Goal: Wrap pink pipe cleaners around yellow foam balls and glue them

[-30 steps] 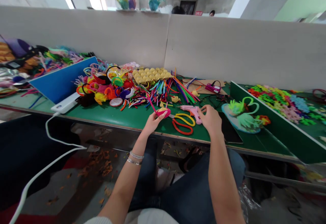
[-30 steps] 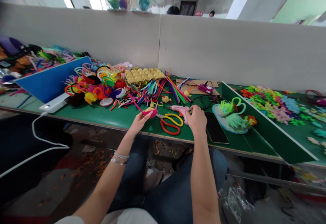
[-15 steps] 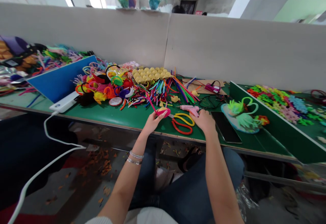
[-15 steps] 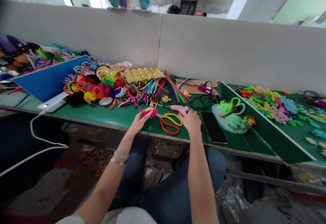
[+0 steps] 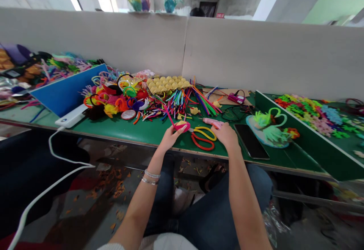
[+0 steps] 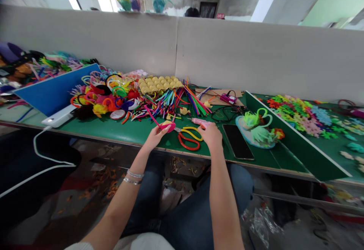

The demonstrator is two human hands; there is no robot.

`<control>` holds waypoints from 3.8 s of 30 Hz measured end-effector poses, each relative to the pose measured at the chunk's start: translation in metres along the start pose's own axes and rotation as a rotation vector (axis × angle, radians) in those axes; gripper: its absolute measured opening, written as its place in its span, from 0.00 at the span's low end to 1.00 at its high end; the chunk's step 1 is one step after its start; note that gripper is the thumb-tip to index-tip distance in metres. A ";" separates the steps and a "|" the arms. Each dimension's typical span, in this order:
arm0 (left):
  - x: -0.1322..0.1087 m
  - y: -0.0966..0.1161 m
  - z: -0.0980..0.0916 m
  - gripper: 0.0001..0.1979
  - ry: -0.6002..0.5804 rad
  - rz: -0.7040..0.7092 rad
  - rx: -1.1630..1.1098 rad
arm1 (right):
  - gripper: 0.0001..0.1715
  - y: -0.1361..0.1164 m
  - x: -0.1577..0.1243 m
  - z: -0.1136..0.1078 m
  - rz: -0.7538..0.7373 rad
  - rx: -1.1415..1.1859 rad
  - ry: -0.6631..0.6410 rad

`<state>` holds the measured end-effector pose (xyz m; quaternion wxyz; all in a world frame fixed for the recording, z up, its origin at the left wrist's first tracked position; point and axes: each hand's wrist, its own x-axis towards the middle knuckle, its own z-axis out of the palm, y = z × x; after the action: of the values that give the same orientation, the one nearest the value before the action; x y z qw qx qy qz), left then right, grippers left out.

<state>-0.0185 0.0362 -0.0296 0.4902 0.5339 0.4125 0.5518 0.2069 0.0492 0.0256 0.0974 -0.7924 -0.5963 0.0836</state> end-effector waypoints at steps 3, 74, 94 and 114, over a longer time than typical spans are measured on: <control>0.002 -0.005 -0.001 0.23 0.021 0.004 0.045 | 0.32 0.004 -0.001 -0.003 0.006 0.012 0.006; -0.012 -0.004 0.015 0.22 0.400 0.292 1.009 | 0.22 -0.015 -0.024 0.005 -0.719 -0.184 0.498; -0.013 -0.005 0.016 0.23 0.436 0.309 1.057 | 0.15 -0.014 -0.019 0.010 -0.878 -0.146 0.798; -0.012 -0.008 0.015 0.23 0.458 0.318 1.028 | 0.13 -0.012 -0.021 0.004 -0.878 -0.131 0.878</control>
<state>-0.0039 0.0249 -0.0386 -0.0222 0.6256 0.6375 0.4491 0.1889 0.0328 0.0252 0.3100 -0.4384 -0.7745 -0.3344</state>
